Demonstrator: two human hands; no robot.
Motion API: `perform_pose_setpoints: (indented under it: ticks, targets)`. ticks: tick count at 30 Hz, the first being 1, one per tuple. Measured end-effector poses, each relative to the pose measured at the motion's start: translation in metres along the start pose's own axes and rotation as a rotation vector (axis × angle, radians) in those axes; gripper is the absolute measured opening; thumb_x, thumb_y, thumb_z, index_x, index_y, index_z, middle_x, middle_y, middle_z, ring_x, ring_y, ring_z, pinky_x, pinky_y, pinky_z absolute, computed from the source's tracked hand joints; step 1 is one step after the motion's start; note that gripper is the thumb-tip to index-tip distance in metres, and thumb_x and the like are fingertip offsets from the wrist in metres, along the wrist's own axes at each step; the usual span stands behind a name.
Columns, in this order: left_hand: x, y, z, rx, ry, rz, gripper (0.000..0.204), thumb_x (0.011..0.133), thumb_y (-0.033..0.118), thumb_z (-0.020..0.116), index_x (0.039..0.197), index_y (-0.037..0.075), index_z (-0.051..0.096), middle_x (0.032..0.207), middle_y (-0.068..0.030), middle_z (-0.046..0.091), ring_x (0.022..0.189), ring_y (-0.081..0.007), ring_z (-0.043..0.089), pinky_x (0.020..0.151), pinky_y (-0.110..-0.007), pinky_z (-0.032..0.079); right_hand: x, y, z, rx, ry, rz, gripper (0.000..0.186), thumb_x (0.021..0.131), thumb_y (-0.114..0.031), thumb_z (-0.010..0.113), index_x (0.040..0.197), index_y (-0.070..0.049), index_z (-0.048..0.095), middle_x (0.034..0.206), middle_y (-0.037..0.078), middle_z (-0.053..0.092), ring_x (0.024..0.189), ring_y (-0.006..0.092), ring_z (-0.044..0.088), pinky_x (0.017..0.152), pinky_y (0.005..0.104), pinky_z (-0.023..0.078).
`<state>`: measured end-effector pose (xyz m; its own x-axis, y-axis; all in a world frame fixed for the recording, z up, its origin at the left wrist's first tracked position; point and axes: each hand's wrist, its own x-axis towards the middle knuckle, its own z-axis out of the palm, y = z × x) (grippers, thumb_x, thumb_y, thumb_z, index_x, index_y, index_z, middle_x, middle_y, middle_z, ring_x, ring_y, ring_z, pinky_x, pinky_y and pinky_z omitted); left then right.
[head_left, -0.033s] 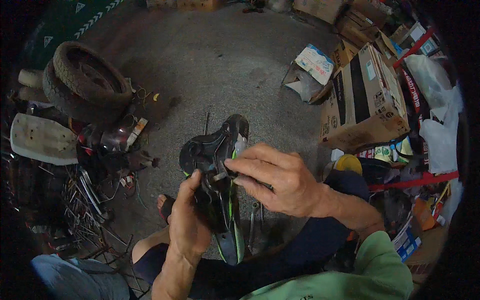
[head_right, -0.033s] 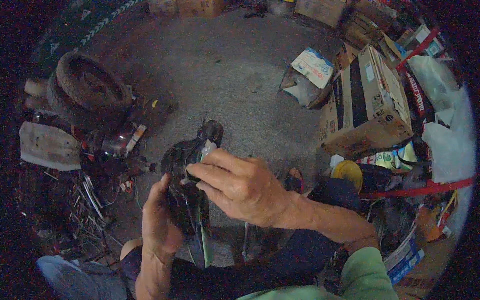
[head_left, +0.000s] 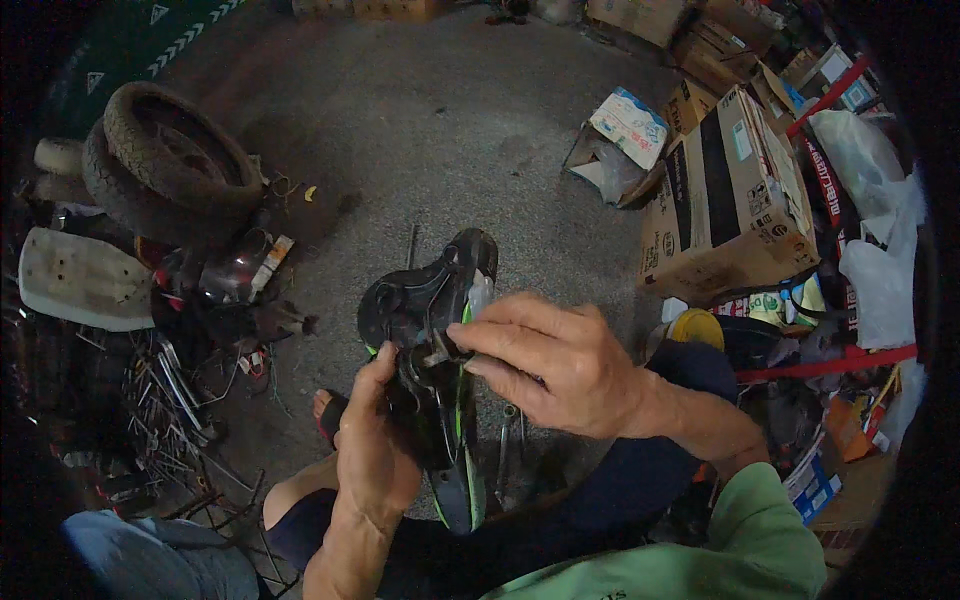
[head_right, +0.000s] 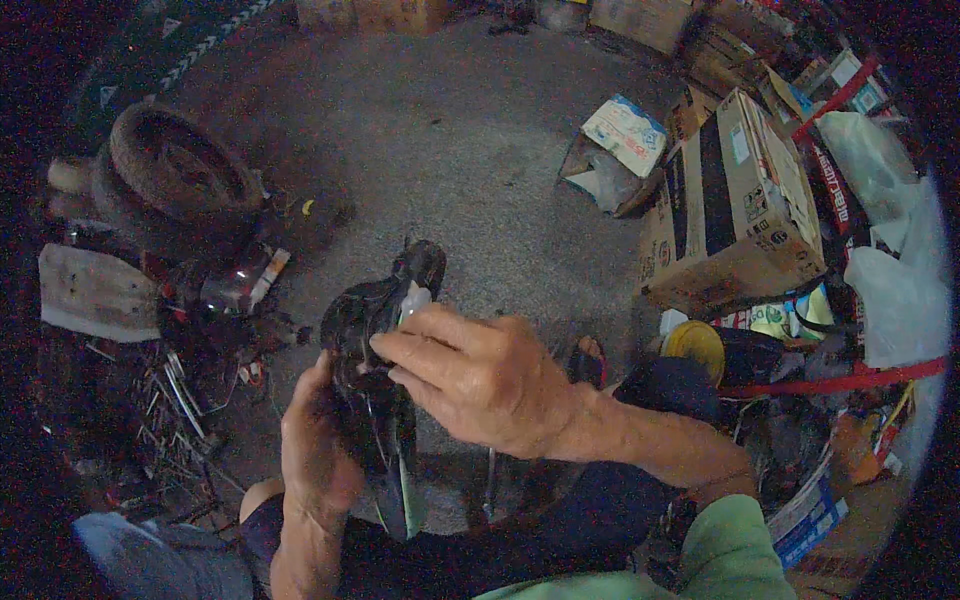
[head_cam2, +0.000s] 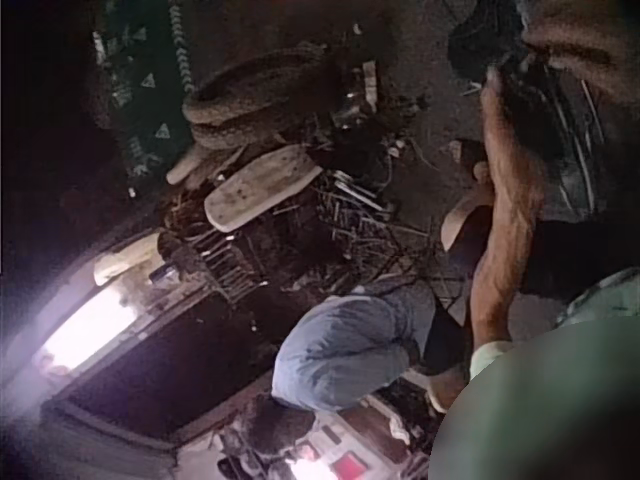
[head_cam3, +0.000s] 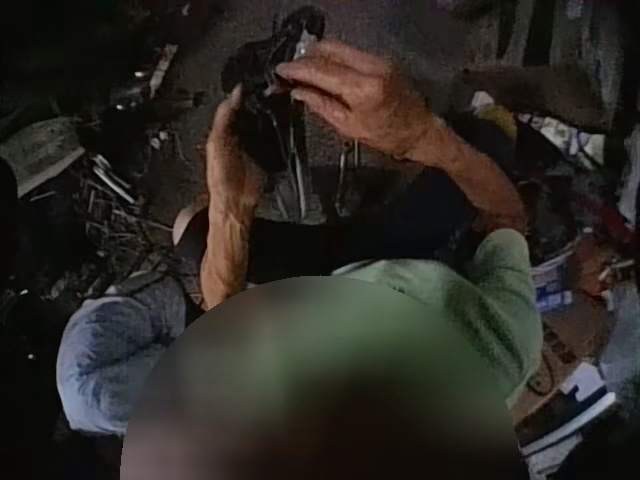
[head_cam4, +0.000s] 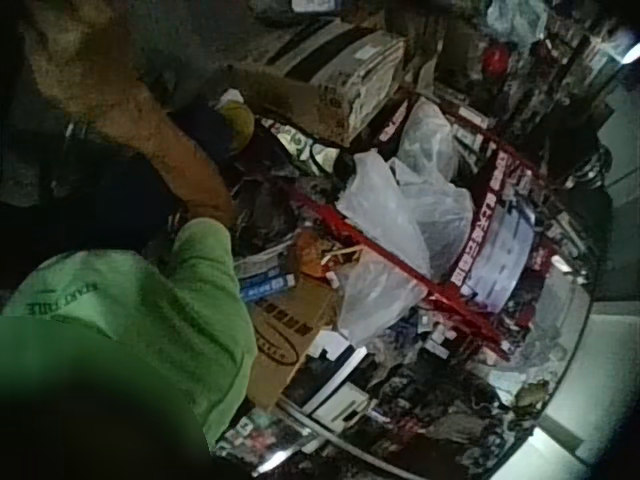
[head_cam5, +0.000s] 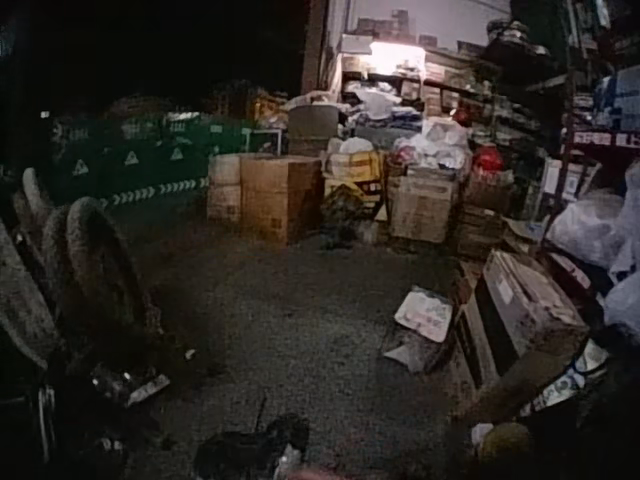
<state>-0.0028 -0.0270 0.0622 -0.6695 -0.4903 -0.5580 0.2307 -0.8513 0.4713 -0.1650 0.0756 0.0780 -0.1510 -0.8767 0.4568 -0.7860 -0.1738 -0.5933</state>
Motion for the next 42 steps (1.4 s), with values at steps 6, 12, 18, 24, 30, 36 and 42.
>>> perform_pose_setpoints:
  ticks: [6, 12, 18, 24, 30, 36, 42]
  targets:
    - [-0.003, 0.003, -0.007, 0.04, 0.002, -0.056, 0.03, 0.084, 0.015, 0.057, 0.112, 0.004, 0.06, 0.105, -0.0058, 0.065, 0.098, -0.0195, 0.06, 0.093, -0.033, 0.043, 0.003, 0.0, -0.009, 0.01, -0.038, 0.044, 0.033, 0.076, -0.002, 0.075, 0.107, 0.001, 0.064, 0.096, 0.014, 0.066, 0.072, 0.019, 0.068, 0.058, 0.0278, 0.054]
    - [-0.011, 0.001, 0.001, 0.717, 0.031, 0.252, 0.028, 0.08, 0.011, 0.063, 0.106, 0.002, 0.058, 0.101, -0.0072, 0.055, 0.095, -0.015, 0.051, 0.086, -0.028, 0.04, -0.004, 0.004, -0.014, 0.296, -0.119, 0.318, 0.029, 0.08, -0.006, 0.072, 0.106, 0.002, 0.062, 0.093, 0.015, 0.066, 0.072, 0.0173, 0.068, 0.06, 0.0287, 0.054]
    - [-0.007, -0.009, 0.0, 1.187, 0.01, 0.861, 0.031, 0.076, 0.01, 0.066, 0.103, -0.001, 0.057, 0.094, -0.0175, 0.047, 0.085, -0.0298, 0.047, 0.072, -0.038, 0.041, -0.018, 0.004, -0.002, 0.074, -0.143, 0.321, 0.039, 0.081, -0.012, 0.07, 0.116, -0.002, 0.056, 0.078, 0.012, 0.066, 0.065, 0.0236, 0.068, 0.058, 0.0349, 0.053]
    - [-0.01, -0.008, 0.005, 1.475, 0.04, 0.908, 0.044, 0.071, 0.016, 0.073, 0.109, 0.001, 0.058, 0.102, -0.0232, 0.047, 0.083, -0.036, 0.052, 0.066, -0.045, 0.046, -0.023, 0.01, 0.007, -0.103, -0.112, 0.222, 0.047, 0.075, -0.015, 0.075, 0.116, -0.003, 0.055, 0.073, 0.011, 0.065, 0.056, 0.0245, 0.065, 0.049, 0.0364, 0.046]
    - [-0.013, -0.005, 0.005, 1.552, 0.088, 0.867, 0.052, 0.069, 0.025, 0.079, 0.112, 0.003, 0.06, 0.106, -0.0276, 0.048, 0.091, -0.043, 0.057, 0.07, -0.047, 0.051, -0.021, 0.014, 0.007, -0.109, -0.18, 0.194, 0.042, 0.076, -0.013, 0.074, 0.113, -0.003, 0.057, 0.068, 0.012, 0.063, 0.054, 0.0255, 0.064, 0.048, 0.0364, 0.047]
    - [-0.013, -0.006, 0.0, 1.559, 0.072, 0.914, 0.054, 0.065, 0.028, 0.081, 0.109, 0.002, 0.061, 0.112, -0.0318, 0.048, 0.095, -0.0452, 0.057, 0.072, -0.048, 0.052, -0.017, 0.008, 0.009, 0.015, -0.147, 0.324, 0.033, 0.076, -0.01, 0.074, 0.105, -0.004, 0.062, 0.063, 0.012, 0.061, 0.053, 0.0265, 0.064, 0.047, 0.0366, 0.047]
    - [-0.017, -0.007, 0.001, 1.603, 0.087, 1.015, 0.055, 0.064, 0.028, 0.082, 0.108, 0.002, 0.062, 0.112, -0.0333, 0.049, 0.095, -0.0453, 0.057, 0.072, -0.048, 0.052, -0.013, 0.014, 0.002, 0.096, -0.152, 0.264, 0.03, 0.076, -0.005, 0.072, 0.104, -0.002, 0.064, 0.07, 0.014, 0.065, 0.061, 0.0225, 0.069, 0.053, 0.0319, 0.052]
